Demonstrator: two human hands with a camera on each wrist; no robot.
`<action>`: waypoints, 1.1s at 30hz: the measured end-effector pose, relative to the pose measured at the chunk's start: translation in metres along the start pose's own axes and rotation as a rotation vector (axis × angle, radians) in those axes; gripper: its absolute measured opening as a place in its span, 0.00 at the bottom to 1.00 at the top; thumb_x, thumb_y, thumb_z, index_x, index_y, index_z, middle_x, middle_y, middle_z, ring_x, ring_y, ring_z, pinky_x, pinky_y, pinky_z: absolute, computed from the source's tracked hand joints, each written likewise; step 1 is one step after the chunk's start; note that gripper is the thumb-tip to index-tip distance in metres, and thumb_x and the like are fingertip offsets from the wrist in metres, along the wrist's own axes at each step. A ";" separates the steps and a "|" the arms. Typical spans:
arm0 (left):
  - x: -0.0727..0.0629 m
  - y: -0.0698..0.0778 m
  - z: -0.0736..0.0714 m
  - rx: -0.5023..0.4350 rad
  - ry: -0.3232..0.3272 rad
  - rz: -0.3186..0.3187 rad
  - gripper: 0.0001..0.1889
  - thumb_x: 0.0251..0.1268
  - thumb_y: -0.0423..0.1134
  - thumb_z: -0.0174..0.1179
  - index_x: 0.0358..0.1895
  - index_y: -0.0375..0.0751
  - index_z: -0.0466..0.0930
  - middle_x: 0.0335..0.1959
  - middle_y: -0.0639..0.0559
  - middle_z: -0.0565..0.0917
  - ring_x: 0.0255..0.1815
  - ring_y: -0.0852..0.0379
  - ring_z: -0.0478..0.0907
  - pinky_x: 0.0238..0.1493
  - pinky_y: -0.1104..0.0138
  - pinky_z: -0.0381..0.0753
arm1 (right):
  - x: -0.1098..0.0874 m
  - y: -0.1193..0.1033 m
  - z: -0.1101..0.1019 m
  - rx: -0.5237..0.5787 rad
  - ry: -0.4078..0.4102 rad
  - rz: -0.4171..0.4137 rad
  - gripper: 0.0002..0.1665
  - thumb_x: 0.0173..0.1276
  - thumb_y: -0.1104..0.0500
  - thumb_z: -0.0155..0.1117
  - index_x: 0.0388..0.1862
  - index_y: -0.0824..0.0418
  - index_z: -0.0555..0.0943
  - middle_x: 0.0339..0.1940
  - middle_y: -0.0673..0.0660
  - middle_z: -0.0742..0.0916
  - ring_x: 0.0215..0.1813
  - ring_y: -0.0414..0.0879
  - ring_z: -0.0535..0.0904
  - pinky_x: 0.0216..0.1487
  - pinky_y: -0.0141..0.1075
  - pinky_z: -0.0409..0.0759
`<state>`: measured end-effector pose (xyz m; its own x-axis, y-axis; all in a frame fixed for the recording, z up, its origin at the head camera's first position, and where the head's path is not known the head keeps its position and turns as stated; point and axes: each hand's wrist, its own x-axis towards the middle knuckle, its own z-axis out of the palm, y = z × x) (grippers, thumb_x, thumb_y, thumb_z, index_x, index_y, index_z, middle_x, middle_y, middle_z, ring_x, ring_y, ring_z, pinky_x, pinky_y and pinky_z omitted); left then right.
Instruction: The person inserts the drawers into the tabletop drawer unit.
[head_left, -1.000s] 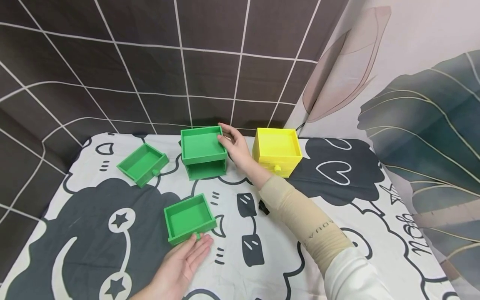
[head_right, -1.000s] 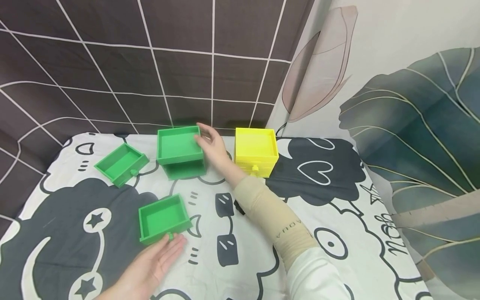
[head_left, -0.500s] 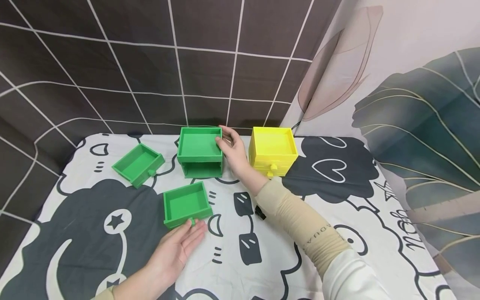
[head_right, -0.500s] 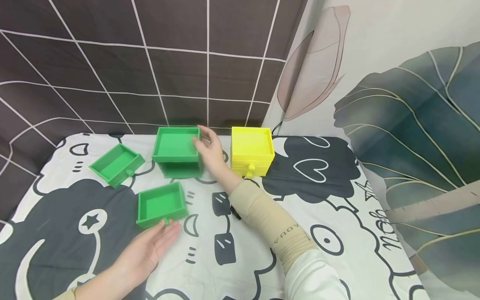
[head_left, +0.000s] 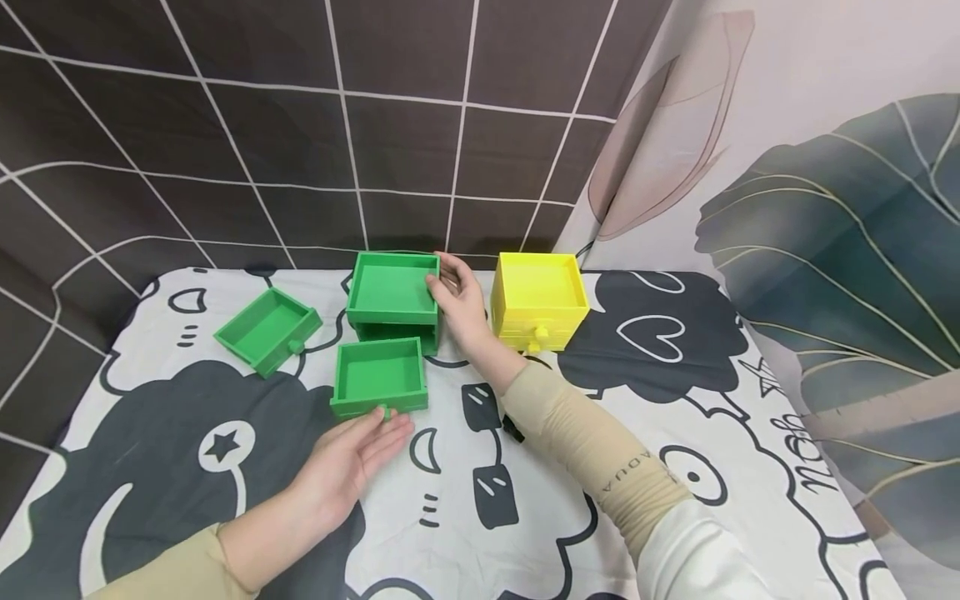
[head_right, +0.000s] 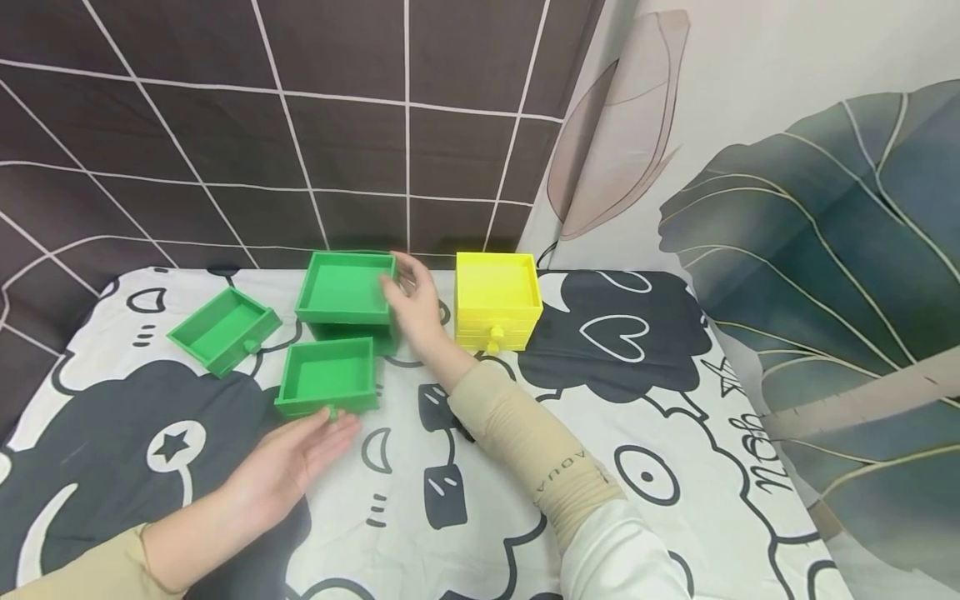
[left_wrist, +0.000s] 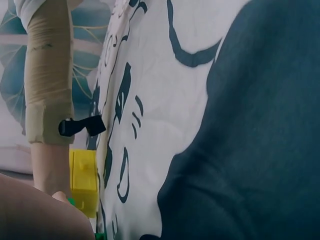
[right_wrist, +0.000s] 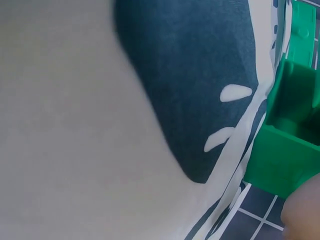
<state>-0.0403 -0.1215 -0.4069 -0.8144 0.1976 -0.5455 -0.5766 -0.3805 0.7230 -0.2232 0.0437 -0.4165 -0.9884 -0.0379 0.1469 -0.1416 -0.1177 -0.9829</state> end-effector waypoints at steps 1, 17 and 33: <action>0.001 0.002 0.000 0.012 -0.005 0.002 0.19 0.88 0.39 0.47 0.69 0.30 0.64 0.56 0.48 0.88 0.51 0.66 0.89 0.65 0.72 0.86 | 0.000 0.000 0.000 0.003 0.002 -0.005 0.28 0.77 0.70 0.58 0.74 0.73 0.70 0.73 0.72 0.76 0.78 0.62 0.72 0.85 0.45 0.70; 0.017 0.013 -0.001 0.023 -0.059 0.039 0.14 0.86 0.39 0.51 0.63 0.35 0.69 0.53 0.50 0.90 0.50 0.65 0.90 0.64 0.71 0.87 | -0.001 0.005 0.002 -0.001 0.026 -0.017 0.29 0.76 0.70 0.57 0.74 0.72 0.71 0.73 0.72 0.77 0.78 0.62 0.73 0.84 0.44 0.71; 0.024 0.028 0.007 0.036 -0.058 0.030 0.14 0.87 0.37 0.48 0.64 0.33 0.67 0.43 0.57 0.91 0.47 0.67 0.90 0.62 0.73 0.87 | -0.001 0.005 0.002 -0.005 0.016 -0.024 0.29 0.77 0.70 0.56 0.74 0.74 0.70 0.73 0.73 0.77 0.78 0.63 0.73 0.84 0.46 0.71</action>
<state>-0.0765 -0.1208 -0.3963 -0.8331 0.2388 -0.4989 -0.5531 -0.3542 0.7541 -0.2223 0.0409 -0.4214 -0.9855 -0.0188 0.1686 -0.1654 -0.1136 -0.9797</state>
